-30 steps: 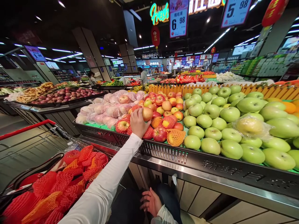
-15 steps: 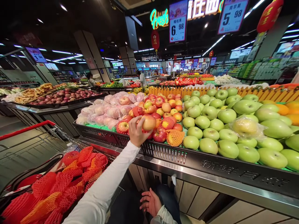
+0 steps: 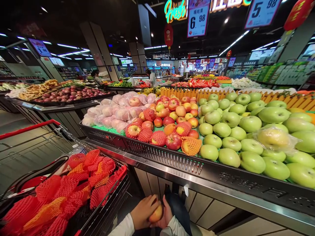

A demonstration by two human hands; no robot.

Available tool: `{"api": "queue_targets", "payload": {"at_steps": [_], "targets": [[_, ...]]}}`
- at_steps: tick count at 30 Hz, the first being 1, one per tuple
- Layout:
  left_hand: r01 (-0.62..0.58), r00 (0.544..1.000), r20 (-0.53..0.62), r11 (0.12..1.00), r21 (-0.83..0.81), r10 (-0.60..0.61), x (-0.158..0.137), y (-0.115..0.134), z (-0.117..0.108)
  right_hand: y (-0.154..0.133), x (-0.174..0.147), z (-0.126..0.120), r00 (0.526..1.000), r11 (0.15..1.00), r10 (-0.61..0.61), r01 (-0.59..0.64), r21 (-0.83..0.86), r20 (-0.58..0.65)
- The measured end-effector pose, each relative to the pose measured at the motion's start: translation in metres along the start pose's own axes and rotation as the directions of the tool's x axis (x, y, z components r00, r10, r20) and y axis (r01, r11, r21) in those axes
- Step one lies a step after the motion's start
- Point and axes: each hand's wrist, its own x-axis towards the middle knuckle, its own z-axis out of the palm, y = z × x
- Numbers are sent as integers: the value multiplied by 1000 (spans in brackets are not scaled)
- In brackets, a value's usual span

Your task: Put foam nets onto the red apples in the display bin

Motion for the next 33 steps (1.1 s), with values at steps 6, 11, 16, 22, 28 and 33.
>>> {"api": "queue_targets", "payload": {"at_steps": [6, 11, 16, 22, 28, 33], "targets": [[88, 984, -100, 889, -450, -148, -30, -33, -28, 10, 14, -11, 997, 998, 55, -57, -29, -51], [86, 824, -419, 814, -574, -382, -79, -108, -95, -1, 9, 2, 980, 995, 102, -98, 32, -170], [735, 271, -597, 563, -377, -755, -125, -180, -96, -6, 4, 10, 988, 996, 66, -56, 70, -142], [890, 179, -139, 221, -398, -974, -140, -199, -56, -9, 1, 14, 990, 998, 40, -33, 53, -137], [871, 97, -215, 187, -454, -972, -143, -192, -62, -10, -2, 17, 991, 999, 29, -27, 18, -134], [826, 111, -392, 304, -474, -913, -144, -188, -72, -8, 1, 12, 992, 999, 23, -19, 30, -124]]}}
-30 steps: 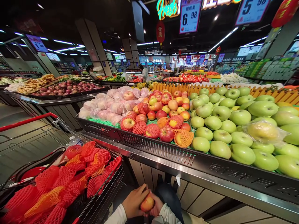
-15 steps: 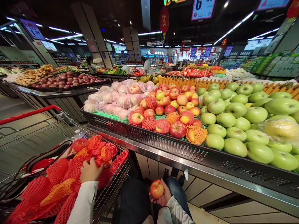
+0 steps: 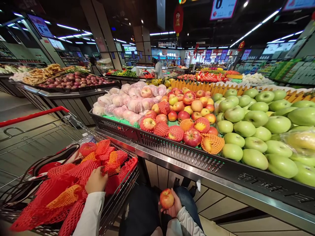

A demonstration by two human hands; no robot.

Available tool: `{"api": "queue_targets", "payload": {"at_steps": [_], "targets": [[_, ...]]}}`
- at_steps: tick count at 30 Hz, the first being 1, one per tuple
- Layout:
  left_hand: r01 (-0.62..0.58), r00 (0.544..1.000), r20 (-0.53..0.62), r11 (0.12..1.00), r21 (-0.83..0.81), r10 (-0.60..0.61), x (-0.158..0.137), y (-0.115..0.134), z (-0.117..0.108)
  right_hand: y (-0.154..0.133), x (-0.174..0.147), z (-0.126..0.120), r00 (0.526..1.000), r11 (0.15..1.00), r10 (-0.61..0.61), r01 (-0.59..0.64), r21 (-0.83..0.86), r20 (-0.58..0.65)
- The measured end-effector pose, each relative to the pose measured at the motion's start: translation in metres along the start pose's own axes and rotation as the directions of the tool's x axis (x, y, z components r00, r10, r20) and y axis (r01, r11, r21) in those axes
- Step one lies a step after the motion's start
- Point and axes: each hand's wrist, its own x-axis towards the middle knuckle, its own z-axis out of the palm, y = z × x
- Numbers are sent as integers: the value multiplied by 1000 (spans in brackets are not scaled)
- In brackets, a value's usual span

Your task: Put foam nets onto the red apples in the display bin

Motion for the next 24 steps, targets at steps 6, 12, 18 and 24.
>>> {"api": "queue_targets", "payload": {"at_steps": [6, 12, 18, 24], "targets": [[-227, 970, -102, 971, -76, 219, -4, 11, 1, 0, 2, 0, 1000, 1000, 5, -5, 6, -2], [-315, 925, -288, 926, -209, 249, -2, 18, 9, -2, -5, 8, 1000, 1000, 1, -1, -15, -13], [-245, 945, -285, 927, -283, 163, -5, 13, 13, 0, -4, 9, 999, 999, -40, 40, -28, -30], [-250, 921, -353, 945, -210, 165, -13, 21, 2, -3, -5, 8, 1000, 1000, -2, 2, -18, -6]]}}
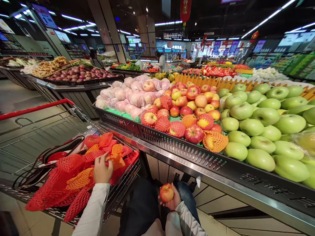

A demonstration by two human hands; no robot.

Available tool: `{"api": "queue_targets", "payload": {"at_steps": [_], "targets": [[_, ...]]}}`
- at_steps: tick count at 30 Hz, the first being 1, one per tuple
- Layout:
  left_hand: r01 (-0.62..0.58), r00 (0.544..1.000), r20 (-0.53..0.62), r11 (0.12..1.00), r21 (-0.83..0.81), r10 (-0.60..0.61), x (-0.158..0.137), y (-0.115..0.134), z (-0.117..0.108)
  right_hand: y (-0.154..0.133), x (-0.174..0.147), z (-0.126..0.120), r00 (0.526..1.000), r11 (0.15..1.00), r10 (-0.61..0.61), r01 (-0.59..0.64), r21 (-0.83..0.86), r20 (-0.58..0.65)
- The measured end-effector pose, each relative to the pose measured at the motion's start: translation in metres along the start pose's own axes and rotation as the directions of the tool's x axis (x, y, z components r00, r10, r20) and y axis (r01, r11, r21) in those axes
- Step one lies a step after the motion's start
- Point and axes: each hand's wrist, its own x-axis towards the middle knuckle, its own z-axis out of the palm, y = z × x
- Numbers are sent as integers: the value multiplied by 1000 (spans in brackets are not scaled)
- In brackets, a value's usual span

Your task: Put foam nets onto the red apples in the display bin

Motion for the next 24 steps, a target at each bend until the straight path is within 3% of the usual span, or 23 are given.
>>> {"api": "queue_targets", "payload": {"at_steps": [2, 5, 8, 13, 16, 20, 22, 24], "targets": [[-2, 986, 167, 997, 78, -11, -1, 3, 4, -1, -1, 1, 1000, 1000, -4, 4, 2, -4], [-43, 907, 417, 973, 226, -56, -8, 3, 17, 0, -3, 2, 1000, 1000, -11, 11, 1, -17], [-39, 868, 478, 939, 342, -138, -15, 1, 26, 1, -2, 1, 1000, 1000, -20, 20, 13, -7], [11, 934, 327, 927, 374, -143, -10, 7, 14, 1, -1, 0, 1000, 1000, -12, 12, 24, -3], [83, 987, 100, 934, 348, -125, -1, 10, -2, 1, -1, 0, 1000, 999, -8, 8, 35, 1], [101, 986, -151, 967, 233, -67, 1, 12, -18, 1, 0, -1, 999, 999, -8, 7, 50, 31], [67, 985, -169, 987, 148, -41, -10, 17, -17, 1, 0, -2, 999, 999, 9, -11, 53, 49], [-24, 995, -100, 999, 31, 28, -32, 28, -8, 0, 0, -4, 999, 997, 16, -20, 68, 47]]}}
